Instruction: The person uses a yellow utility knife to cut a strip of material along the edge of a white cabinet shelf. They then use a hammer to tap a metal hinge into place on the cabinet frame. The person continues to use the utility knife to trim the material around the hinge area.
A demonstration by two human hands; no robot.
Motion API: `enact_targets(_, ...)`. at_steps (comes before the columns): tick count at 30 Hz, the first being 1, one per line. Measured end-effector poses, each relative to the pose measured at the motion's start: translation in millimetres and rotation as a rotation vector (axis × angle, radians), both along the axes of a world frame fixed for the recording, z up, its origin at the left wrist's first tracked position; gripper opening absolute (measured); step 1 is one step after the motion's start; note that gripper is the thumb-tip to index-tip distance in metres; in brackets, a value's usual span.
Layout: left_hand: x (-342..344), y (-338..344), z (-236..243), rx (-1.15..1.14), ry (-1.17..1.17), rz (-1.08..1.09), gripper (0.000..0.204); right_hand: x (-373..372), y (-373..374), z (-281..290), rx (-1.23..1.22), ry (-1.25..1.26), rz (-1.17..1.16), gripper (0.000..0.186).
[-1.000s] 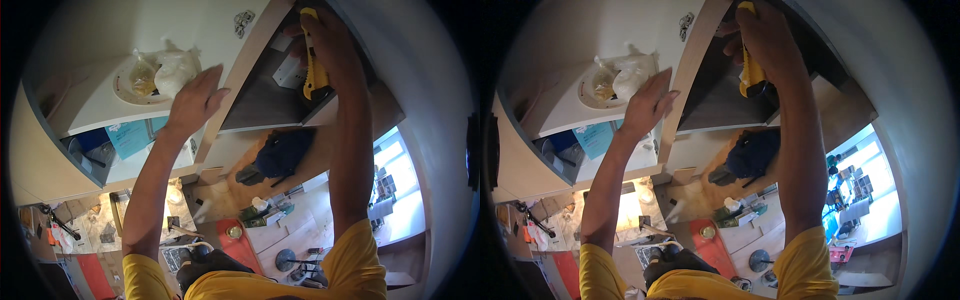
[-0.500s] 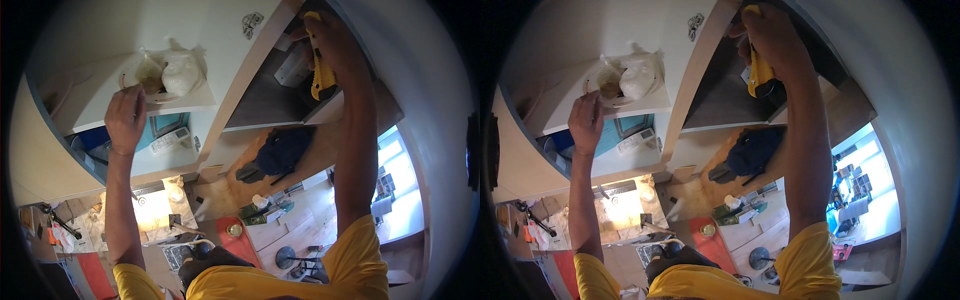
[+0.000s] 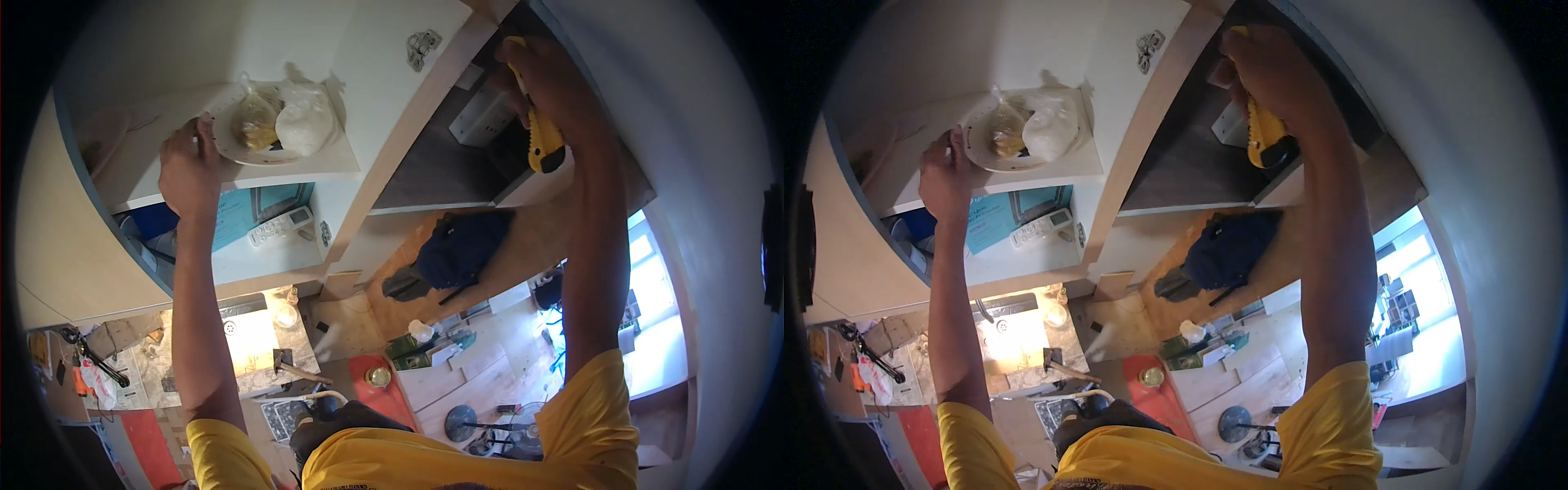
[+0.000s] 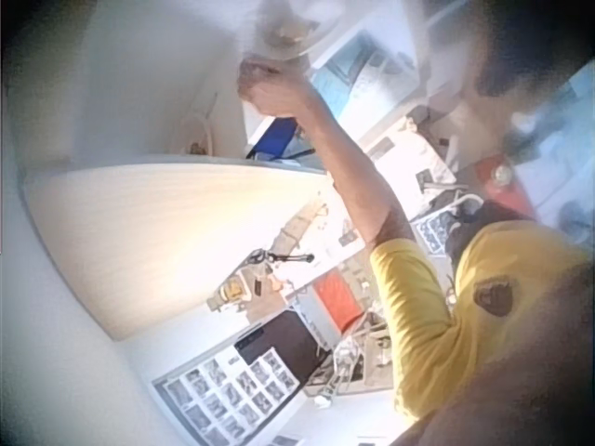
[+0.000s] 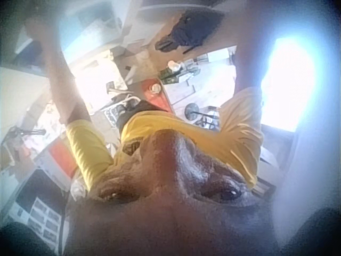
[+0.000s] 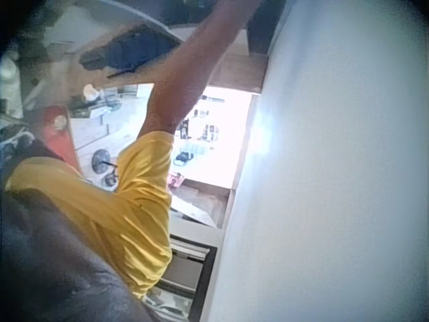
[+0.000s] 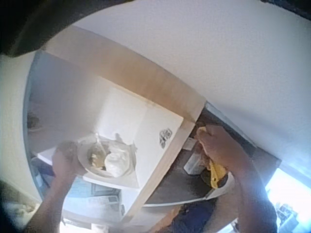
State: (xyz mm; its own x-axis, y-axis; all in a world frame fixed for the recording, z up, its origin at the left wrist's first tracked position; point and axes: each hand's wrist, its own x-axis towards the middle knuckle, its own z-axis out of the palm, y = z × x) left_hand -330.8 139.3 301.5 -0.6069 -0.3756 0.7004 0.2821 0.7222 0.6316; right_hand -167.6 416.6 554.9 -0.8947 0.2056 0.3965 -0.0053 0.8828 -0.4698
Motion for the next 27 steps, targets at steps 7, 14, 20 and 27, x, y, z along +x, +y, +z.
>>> enact_targets(7,-5.8,-2.3,-8.1,-0.222,0.027,0.080,0.023,-6.3,8.0,4.7,-0.065,0.012,0.082,0.035)
enact_targets(14,-2.4,0.4,-7.5,-0.198,0.046,0.061,0.021,1.3,4.6,3.8,-0.087,-0.023,0.070,0.037)
enact_targets(20,-3.6,1.1,-8.8,-0.196,0.065,0.062,0.019,-3.6,5.9,8.3,-0.078,-0.096,0.048,0.035)
enact_targets(27,-4.3,4.1,-9.8,-0.187,0.112,0.025,0.016,-7.3,9.0,5.2,-0.013,-0.088,0.023,0.031)
